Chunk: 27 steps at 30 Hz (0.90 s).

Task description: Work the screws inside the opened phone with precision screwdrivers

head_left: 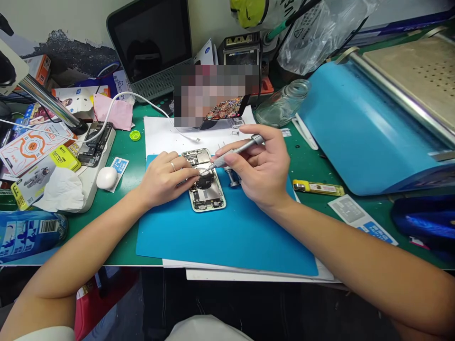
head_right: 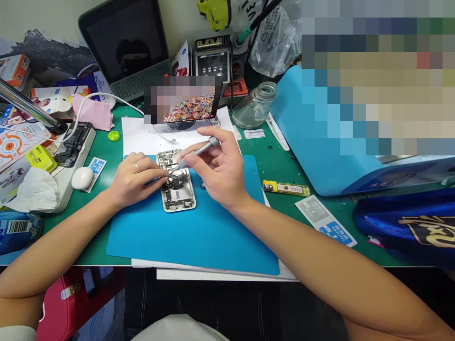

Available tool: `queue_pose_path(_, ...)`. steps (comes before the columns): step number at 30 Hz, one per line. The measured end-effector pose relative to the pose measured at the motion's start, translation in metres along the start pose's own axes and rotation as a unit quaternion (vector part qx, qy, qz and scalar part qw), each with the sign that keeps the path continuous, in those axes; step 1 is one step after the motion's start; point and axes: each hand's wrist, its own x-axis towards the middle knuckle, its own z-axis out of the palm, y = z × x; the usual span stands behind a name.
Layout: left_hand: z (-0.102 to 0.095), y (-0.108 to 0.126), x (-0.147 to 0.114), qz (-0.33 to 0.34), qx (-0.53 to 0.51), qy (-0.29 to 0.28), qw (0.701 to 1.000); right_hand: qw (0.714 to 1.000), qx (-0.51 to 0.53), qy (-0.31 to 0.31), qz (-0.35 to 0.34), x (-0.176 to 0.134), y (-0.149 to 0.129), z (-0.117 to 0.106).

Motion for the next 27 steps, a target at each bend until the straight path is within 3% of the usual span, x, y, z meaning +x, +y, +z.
queue_pose_path(17,-0.0003,0.0012,-0.0013,-0.018,-0.014,-0.005,1.0,0.996,0.072,0.021,-0.047,0.0027,0.0048,0.0043)
queue_pose_path(27,-0.0001,0.0014,-0.0014,-0.016,-0.013,-0.004,1.0,0.996,0.063,0.011,-0.059,0.0025,0.0064,0.0014)
